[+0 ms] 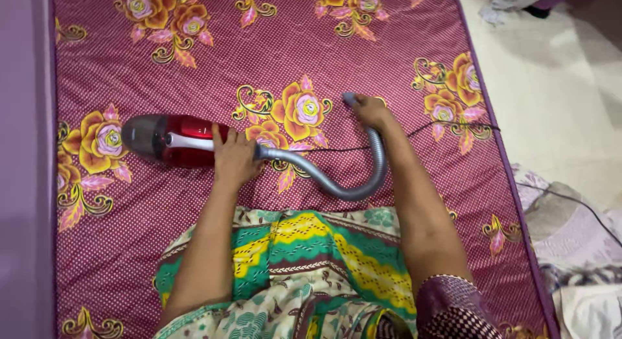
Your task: The person uses a small vacuum cleaner to clean a floral-patterned mattress, moving the vacuum and its attached hose across the surface by hand.
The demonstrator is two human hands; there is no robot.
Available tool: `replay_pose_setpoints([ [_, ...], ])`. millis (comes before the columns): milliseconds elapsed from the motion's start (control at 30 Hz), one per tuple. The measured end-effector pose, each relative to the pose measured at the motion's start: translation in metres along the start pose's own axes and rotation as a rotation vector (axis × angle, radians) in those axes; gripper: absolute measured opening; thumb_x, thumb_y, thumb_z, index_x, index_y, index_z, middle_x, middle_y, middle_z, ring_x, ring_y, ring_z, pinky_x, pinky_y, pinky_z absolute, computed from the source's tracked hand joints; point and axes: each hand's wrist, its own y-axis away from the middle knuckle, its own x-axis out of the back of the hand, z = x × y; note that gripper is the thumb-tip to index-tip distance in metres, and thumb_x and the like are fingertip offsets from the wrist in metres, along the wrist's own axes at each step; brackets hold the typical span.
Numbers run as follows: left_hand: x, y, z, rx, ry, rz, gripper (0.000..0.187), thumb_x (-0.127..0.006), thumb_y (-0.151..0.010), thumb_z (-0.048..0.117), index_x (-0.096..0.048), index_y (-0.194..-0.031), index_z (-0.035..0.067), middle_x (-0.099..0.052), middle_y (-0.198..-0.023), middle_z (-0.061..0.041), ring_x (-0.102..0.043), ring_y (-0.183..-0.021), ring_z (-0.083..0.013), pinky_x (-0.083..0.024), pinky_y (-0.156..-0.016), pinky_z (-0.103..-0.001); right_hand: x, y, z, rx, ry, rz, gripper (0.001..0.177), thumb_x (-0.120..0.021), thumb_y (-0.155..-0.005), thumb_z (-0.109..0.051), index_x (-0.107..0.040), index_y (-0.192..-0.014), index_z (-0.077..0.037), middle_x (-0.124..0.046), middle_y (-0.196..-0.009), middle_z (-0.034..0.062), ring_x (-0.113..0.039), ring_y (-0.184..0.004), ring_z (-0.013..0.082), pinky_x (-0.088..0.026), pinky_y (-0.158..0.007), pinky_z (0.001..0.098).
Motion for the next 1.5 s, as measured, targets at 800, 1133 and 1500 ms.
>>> replay_pose_setpoints([
  [800, -0.039, -0.010, 0.205, -0.094, 1.467, -0.246, 0.091, -0.078, -0.082, 0.032, -0.035, -0.157, 0.002, -0.072, -0.084, -0.020, -0.069, -0.074, -0.0278, -0.054, -0.069, -0.043, -0.043, -0.090, -0.031, -0.062, -0.314, 0.054, 0.051, -0.056, -0.099, -0.021, -0.057, -0.147, -0.004, -0.068, -0.086, 0.0130, -0.062, -0.053, 0.0215, -0.053, -0.043, 0.0380],
  [1133, 0.013, 0.016, 0.028, 0.064, 0.315, 0.332, 0.011, -0.067, -0.089, 0.008, -0.070, -0.098, 0.003, -0.065, -0.099, -0.017, -0.059, -0.109, -0.0405, -0.028, -0.105, -0.091, -0.013, -0.055, -0.017, 0.050, 0.736, -0.007, 0.092, -0.069, -0.082, -0.012, -0.021, -0.161, -0.019, -0.020, -0.148, 0.0486, -0.056, -0.116, 0.0569, -0.053, -0.097, 0.0498],
  [1500, -0.001, 0.159, -0.132, -0.093, 0.107, 0.133, 0.060, -0.066, -0.072, 0.013, -0.058, -0.132, 0.010, -0.052, -0.147, -0.017, -0.044, -0.143, -0.0356, -0.035, -0.120, -0.048, -0.005, 0.014, -0.023, 0.244, 0.669, 0.267, 0.054, -0.069, -0.098, -0.038, -0.050, -0.144, -0.016, -0.072, -0.117, 0.0230, -0.071, -0.104, 0.0438, -0.054, -0.090, 0.0566],
])
